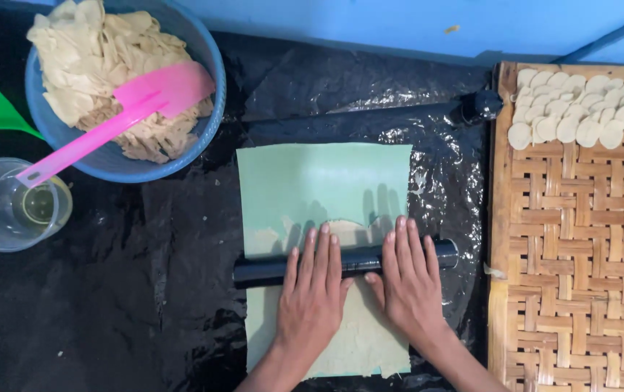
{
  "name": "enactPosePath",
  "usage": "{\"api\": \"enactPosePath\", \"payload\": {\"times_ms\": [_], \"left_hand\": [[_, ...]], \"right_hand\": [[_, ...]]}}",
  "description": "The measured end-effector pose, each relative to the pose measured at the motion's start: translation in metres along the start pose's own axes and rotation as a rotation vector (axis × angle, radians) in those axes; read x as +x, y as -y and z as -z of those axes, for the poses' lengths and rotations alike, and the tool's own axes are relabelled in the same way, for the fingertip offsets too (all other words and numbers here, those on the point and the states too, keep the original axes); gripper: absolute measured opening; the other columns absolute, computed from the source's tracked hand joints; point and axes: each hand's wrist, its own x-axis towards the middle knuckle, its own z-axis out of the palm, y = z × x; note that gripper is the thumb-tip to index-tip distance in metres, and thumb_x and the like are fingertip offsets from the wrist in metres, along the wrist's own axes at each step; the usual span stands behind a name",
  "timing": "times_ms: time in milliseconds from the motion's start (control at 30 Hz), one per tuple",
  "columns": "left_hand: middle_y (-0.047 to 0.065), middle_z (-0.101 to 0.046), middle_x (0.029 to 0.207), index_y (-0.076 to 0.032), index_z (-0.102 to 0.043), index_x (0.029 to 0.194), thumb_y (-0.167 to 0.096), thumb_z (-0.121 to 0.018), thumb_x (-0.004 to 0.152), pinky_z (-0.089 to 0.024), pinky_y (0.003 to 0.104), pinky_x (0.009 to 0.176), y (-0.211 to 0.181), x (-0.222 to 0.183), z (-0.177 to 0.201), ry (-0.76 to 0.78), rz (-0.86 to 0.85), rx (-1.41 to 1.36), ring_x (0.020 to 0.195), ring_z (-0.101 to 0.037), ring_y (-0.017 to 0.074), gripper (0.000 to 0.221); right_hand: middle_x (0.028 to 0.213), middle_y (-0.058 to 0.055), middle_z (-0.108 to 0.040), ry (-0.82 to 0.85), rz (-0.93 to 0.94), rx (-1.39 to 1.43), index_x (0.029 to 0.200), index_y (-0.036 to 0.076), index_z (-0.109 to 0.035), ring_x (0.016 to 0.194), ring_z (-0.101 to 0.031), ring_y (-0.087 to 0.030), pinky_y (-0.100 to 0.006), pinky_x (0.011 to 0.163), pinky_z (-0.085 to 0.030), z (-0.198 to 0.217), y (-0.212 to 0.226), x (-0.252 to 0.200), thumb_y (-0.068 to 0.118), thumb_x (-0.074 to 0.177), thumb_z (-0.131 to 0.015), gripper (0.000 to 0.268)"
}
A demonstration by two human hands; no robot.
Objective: The recorder uses a rolling tool to flatten small portions of food paste on a mat.
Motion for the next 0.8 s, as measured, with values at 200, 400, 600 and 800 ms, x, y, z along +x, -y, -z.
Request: {"api": "enactPosePath", "payload": {"times_ms": [200, 400, 600, 800], "left_hand": [[0.027, -0.033, 0.162, 0.01, -0.037, 0.152, -0.046, -0.043, 0.105, -0.019, 0.059, 0.124, 0.012, 0.053, 0.011, -0.022, 0.023, -0.033, 0.154, -0.029, 0.0375, 0.074], [0.024, -0.03, 0.165, 0.008, -0.035, 0.155, -0.049, -0.041, 0.107, -0.014, 0.063, 0.125, 0.038, 0.116, 0.008, -0.01, 0.003, -0.033, 0.157, -0.022, 0.0373, 0.074], [0.027, -0.014, 0.167, 0.004, -0.027, 0.159, -0.053, -0.04, 0.105, -0.008, 0.067, 0.122, 0.058, 0.165, 0.012, -0.057, 0.028, -0.041, 0.156, -0.008, 0.0428, 0.079], [0.027, -0.014, 0.167, 0.007, -0.026, 0.159, -0.051, -0.047, 0.105, -0.009, 0.066, 0.123, 0.074, 0.203, 0.009, -0.177, -0.006, -0.03, 0.156, -0.01, 0.043, 0.082]], "right_hand": [[0.162, -0.034, -0.032, 0.011, -0.006, 0.024, 0.153, -0.014, -0.031, 0.153, -0.027, -0.047, -0.059, 0.124, -0.02, 0.014, -0.008, 0.059, 0.043, 0.103, -0.045, 0.077], [0.165, -0.032, -0.023, 0.072, -0.041, 0.005, 0.158, -0.011, -0.025, 0.156, -0.019, -0.046, -0.06, 0.124, -0.014, 0.019, -0.023, 0.121, 0.041, 0.107, -0.038, 0.074], [0.165, -0.035, -0.019, 0.05, -0.041, 0.049, 0.161, -0.006, -0.025, 0.154, -0.013, -0.05, -0.059, 0.123, -0.015, 0.017, -0.038, 0.17, 0.036, 0.11, -0.035, 0.067], [0.164, -0.036, -0.025, -0.141, -0.054, 0.1, 0.158, -0.009, -0.033, 0.156, -0.022, -0.048, -0.055, 0.127, -0.022, 0.014, -0.047, 0.204, 0.032, 0.113, -0.041, 0.062]]}}
